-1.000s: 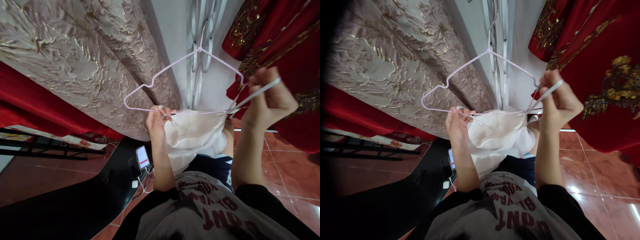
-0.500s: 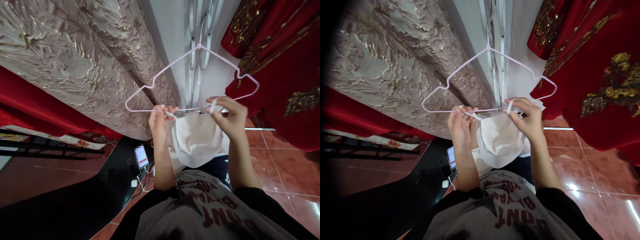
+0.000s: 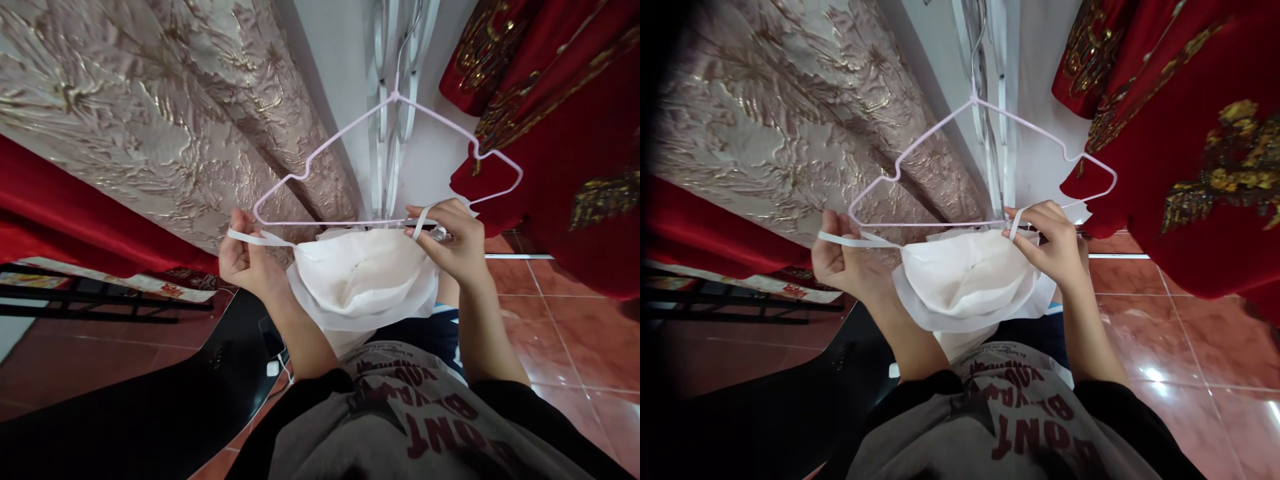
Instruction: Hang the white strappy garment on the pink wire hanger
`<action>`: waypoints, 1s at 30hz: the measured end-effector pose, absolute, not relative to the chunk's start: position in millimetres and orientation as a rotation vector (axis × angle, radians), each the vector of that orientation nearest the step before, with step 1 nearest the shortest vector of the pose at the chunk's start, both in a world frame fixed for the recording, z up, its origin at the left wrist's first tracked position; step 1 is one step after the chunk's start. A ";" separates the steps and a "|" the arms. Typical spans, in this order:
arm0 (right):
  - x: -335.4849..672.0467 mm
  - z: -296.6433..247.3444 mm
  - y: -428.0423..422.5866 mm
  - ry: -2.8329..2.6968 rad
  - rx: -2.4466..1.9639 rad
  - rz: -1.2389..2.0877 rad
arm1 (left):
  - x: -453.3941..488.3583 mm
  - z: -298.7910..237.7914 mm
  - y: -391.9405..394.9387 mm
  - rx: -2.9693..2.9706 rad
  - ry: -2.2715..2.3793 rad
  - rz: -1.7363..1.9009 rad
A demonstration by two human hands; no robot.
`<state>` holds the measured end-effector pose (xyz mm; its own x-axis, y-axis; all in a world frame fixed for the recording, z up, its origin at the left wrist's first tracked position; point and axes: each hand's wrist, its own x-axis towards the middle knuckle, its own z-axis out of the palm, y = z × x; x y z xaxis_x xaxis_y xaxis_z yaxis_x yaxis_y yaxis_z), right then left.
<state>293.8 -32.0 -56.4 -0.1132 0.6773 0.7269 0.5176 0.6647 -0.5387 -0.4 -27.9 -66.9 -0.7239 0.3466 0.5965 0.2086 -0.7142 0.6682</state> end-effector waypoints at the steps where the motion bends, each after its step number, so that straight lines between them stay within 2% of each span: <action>1: 293.2 -57.2 -32.4 -1.776 -0.950 0.176 | 0.1 -61.9 -27.8 1.175 1.153 2.567; 19: 272.8 -63.1 -37.9 -1.692 -1.105 0.061 | 14.0 20.2 -4.6 2.018 1.405 1.700; 22: 266.8 -66.2 -36.7 -1.656 -1.049 0.073 | 16.1 14.8 1.7 1.939 1.450 1.798; 27: 261.2 -70.0 -33.1 -1.683 -1.057 0.122 | 1.9 -24.4 14.1 1.500 1.297 2.342; 30: 259.9 -69.8 -32.4 -1.686 -1.050 0.135 | 1.6 -48.5 12.4 1.079 1.225 2.253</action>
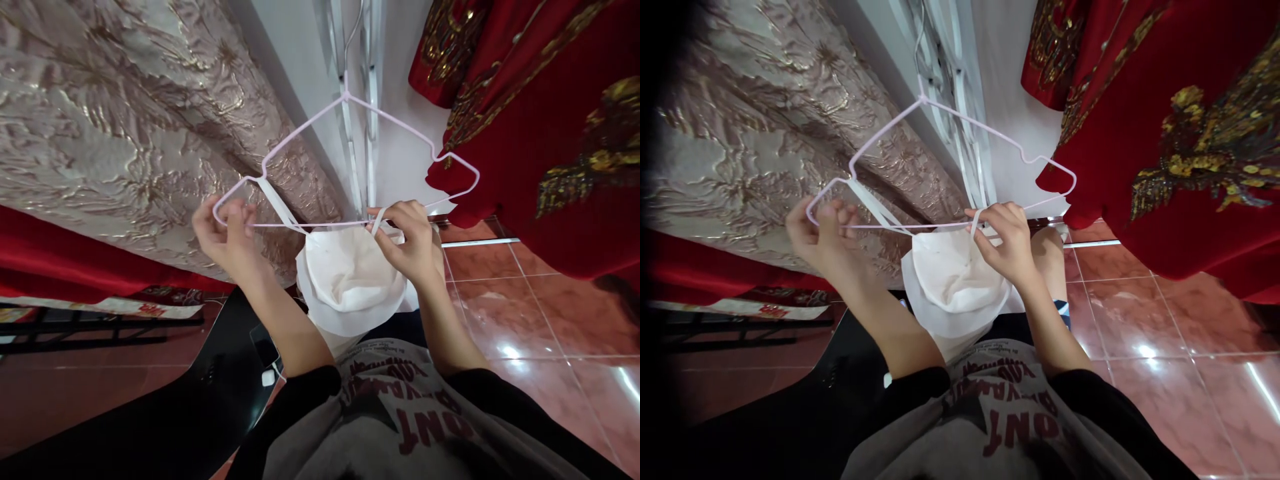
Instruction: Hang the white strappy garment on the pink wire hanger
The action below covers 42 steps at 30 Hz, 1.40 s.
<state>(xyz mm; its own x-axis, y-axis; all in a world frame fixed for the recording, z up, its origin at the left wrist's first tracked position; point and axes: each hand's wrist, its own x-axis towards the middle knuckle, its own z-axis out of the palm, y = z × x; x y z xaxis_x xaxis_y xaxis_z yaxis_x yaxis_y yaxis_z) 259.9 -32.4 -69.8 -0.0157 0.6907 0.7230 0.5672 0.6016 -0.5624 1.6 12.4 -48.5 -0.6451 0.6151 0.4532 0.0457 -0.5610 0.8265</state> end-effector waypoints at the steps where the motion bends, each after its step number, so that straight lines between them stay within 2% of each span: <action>1: 259.5 -69.5 -32.7 -1.687 -1.043 0.139 | 5.1 -54.4 9.8 0.993 1.185 2.160; 4: 258.1 -68.6 -34.7 -1.696 -1.042 0.161 | 23.4 -65.4 -0.3 0.927 1.058 1.995; 8: 255.9 -69.7 -36.3 -1.698 -1.068 0.182 | 44.9 -69.9 -9.7 0.972 0.977 2.010; 36: 248.4 -78.7 -32.9 -1.647 -1.014 0.137 | 52.4 -63.3 -24.0 0.979 1.100 1.940; 42: 250.5 -82.7 -35.6 -1.633 -1.012 0.209 | 48.7 -66.2 -22.1 1.027 1.082 1.927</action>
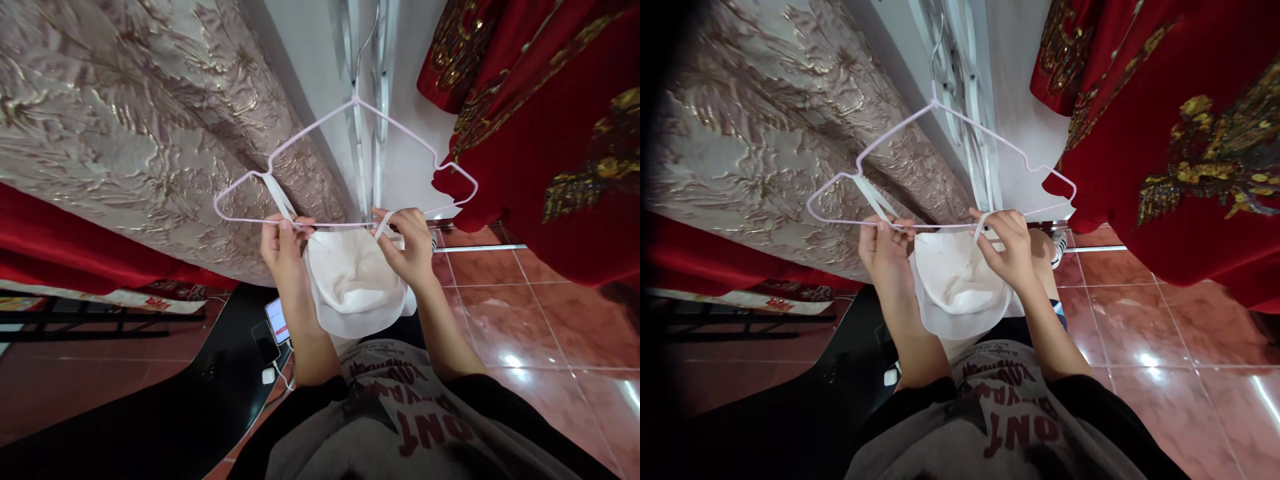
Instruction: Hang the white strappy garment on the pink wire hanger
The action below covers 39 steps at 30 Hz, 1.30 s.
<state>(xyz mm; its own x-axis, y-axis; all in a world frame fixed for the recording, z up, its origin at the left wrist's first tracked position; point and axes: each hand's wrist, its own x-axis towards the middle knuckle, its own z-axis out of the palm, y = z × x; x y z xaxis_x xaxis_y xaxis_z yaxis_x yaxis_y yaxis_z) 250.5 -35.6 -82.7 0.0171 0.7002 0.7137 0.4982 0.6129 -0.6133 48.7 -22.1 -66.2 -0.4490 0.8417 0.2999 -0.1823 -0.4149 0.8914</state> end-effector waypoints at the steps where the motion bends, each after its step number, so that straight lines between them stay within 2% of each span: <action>1: 251.8 -85.3 -34.4 -1.584 -0.988 0.229 | 48.5 -66.8 -22.1 1.037 1.080 1.921; 3: 257.5 -90.9 -29.6 -1.408 -0.963 0.187 | 48.9 -67.3 -22.7 1.055 1.058 1.910; 8: 300.8 -94.3 -9.9 -0.992 -0.887 -0.267 | 50.6 -65.8 -25.6 1.041 0.954 1.921; 10: 324.7 -88.4 -3.8 -0.968 -0.837 -0.302 | 50.4 -65.8 -25.7 1.045 0.921 1.919; 16: 362.0 -43.1 -1.6 -1.362 -0.997 0.100 | 52.6 -69.5 -22.5 1.031 0.974 1.915; 22: 350.5 2.3 -8.2 -1.621 -1.086 -0.039 | 57.9 -73.4 -21.3 0.999 0.973 1.904; 25: 333.8 0.8 -14.8 -1.617 -0.936 -0.228 | 60.0 -73.2 -22.3 0.984 1.018 1.895; 27: 316.8 -6.3 -20.8 -1.574 -0.811 -0.238 | 60.8 -71.6 -23.1 0.979 1.028 1.888; 34: 272.5 -30.7 -29.2 -1.969 -0.904 0.254 | 65.5 -65.6 -31.3 1.022 0.984 1.885; 39: 280.7 -39.8 -26.7 -2.000 -1.037 0.262 | 58.0 -74.5 -36.1 1.142 1.024 1.753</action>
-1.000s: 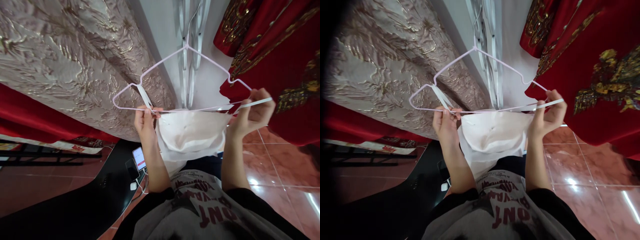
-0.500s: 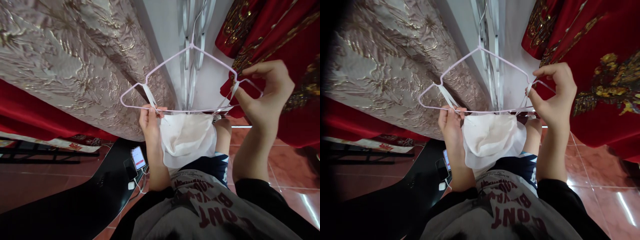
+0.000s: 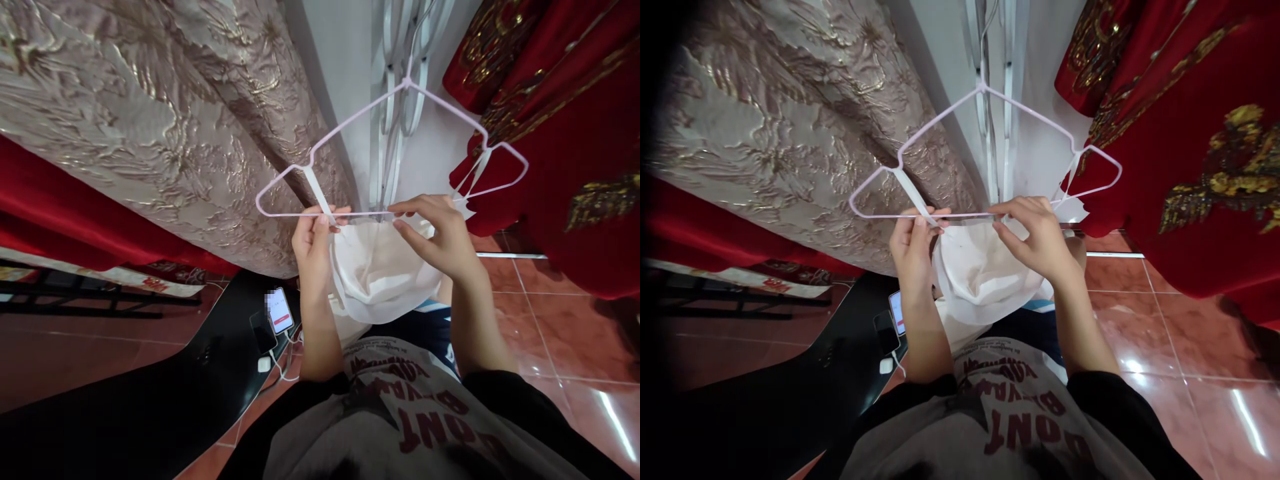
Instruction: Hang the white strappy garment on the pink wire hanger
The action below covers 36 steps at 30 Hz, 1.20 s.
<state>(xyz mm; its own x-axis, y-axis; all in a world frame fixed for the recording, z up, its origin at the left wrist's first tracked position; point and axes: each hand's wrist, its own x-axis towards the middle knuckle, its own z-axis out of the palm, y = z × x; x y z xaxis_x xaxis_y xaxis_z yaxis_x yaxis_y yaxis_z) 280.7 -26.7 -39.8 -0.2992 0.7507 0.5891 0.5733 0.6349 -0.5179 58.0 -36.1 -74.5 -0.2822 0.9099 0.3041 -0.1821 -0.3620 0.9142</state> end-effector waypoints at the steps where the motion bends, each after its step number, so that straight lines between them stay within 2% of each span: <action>1: 282.8 -40.9 -26.9 -1.995 -1.048 0.249 | 53.8 -75.8 -37.4 1.194 1.055 1.691; 5: 286.2 -43.9 -27.7 -1.961 -1.080 0.196 | 36.0 -69.9 -46.7 1.394 1.099 1.441; 7: 285.3 -45.0 -28.2 -1.949 -1.071 0.184 | 31.8 -59.0 -51.9 1.416 1.074 1.429; 14: 281.5 -45.0 -33.0 -1.927 -1.036 0.229 | 23.7 -19.0 -45.6 1.117 0.929 1.916; 19: 280.2 -45.7 -35.4 -1.936 -1.007 0.231 | 11.7 -33.8 -32.0 0.973 1.127 2.213; 22: 275.5 -46.2 -36.4 -1.957 -0.974 0.239 | 19.3 -48.4 -30.6 0.859 1.186 2.093; 27: 270.1 -48.1 -37.6 -1.977 -0.940 0.247 | 54.3 -53.5 -36.7 0.885 1.030 1.816; 30: 278.4 -57.2 -34.3 -1.729 -0.966 0.050 | 67.8 -52.0 -38.4 0.899 0.985 1.815; 33: 293.6 -72.4 -27.9 -1.169 -1.052 -0.146 | 68.9 -53.1 -36.2 0.908 0.958 1.835; 36: 304.2 -86.1 -23.3 -0.971 -1.116 0.126 | 65.6 -56.9 -31.8 0.924 0.964 1.850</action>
